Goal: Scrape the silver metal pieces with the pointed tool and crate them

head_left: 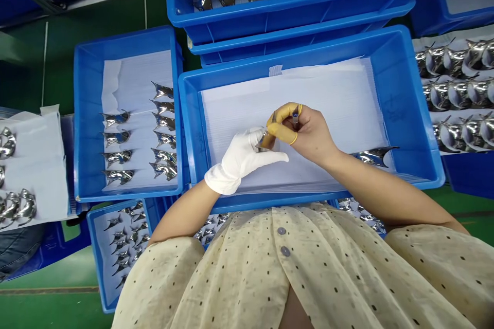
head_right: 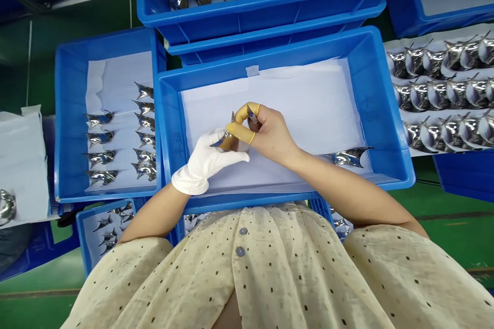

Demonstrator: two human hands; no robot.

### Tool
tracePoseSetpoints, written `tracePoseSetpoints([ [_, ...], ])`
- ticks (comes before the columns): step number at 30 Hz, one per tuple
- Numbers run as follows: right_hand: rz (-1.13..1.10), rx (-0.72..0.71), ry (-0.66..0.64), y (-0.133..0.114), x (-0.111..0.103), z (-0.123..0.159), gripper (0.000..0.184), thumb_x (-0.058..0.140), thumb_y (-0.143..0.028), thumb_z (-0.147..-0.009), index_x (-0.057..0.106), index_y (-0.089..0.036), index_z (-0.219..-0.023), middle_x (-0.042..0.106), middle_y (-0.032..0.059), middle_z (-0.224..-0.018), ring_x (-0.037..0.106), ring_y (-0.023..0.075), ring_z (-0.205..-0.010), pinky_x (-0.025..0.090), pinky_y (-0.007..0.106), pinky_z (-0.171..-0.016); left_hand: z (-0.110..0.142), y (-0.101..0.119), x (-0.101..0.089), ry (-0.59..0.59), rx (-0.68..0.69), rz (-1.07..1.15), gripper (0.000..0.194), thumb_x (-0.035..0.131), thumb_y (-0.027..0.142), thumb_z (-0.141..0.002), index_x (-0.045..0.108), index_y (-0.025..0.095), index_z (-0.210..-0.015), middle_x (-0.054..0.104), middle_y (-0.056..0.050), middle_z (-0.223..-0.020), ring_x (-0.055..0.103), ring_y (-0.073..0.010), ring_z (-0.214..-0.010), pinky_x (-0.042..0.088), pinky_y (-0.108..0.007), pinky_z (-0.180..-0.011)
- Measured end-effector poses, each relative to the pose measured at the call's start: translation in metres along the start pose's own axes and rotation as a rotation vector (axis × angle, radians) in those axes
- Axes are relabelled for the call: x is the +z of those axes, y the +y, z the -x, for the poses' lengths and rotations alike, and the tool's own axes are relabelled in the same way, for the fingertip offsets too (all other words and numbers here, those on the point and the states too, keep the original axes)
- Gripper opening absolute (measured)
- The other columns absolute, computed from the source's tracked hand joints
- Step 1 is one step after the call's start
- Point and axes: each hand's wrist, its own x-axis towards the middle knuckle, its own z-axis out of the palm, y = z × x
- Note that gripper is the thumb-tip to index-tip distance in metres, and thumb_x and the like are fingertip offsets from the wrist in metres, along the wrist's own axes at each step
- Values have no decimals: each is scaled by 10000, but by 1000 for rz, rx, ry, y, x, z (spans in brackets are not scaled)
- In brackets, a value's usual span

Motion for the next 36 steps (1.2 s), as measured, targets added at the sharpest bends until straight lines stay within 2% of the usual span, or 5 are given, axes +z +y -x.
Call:
tracePoseSetpoints([
  [4,-20,-50,23,1,-2,-3,524,719,-686,-898,698,-180,-759,673,43,-762,596,140,-700,486,281,-607,0,8,-2,-40,-101,61,534,932,657,-673,718,194,-831,663,-5,-740,604,-170,-694,520,-338,-729],
  [9,-13,4,-41,4,-5,-3,244,816,-429,-842,775,-194,-894,712,23,-796,592,129,-668,472,266,-588,3,13,-6,-110,-159,178,484,827,649,-817,686,191,-746,708,-44,-751,663,-193,-720,577,-358,-760],
  [22,-9,-47,18,10,-6,-2,328,912,-481,-771,756,-207,-861,690,38,-836,646,180,-800,491,282,-617,4,4,-6,7,-144,178,551,968,620,-636,646,192,-766,648,-14,-781,622,-189,-779,536,-375,-810],
  [27,-51,-145,74,6,-4,0,404,914,-562,-754,717,-213,-804,701,49,-867,622,162,-756,498,293,-614,4,19,-9,114,-75,39,571,748,655,-902,568,209,-594,543,8,-588,511,-149,-616,464,-332,-690],
  [36,25,-252,-13,-7,-2,7,427,971,-461,-714,748,-233,-998,695,-9,-811,290,44,-491,294,261,-478,2,22,-13,84,-153,180,595,601,729,-973,562,208,-689,540,31,-541,452,-108,-508,402,-279,-572],
])
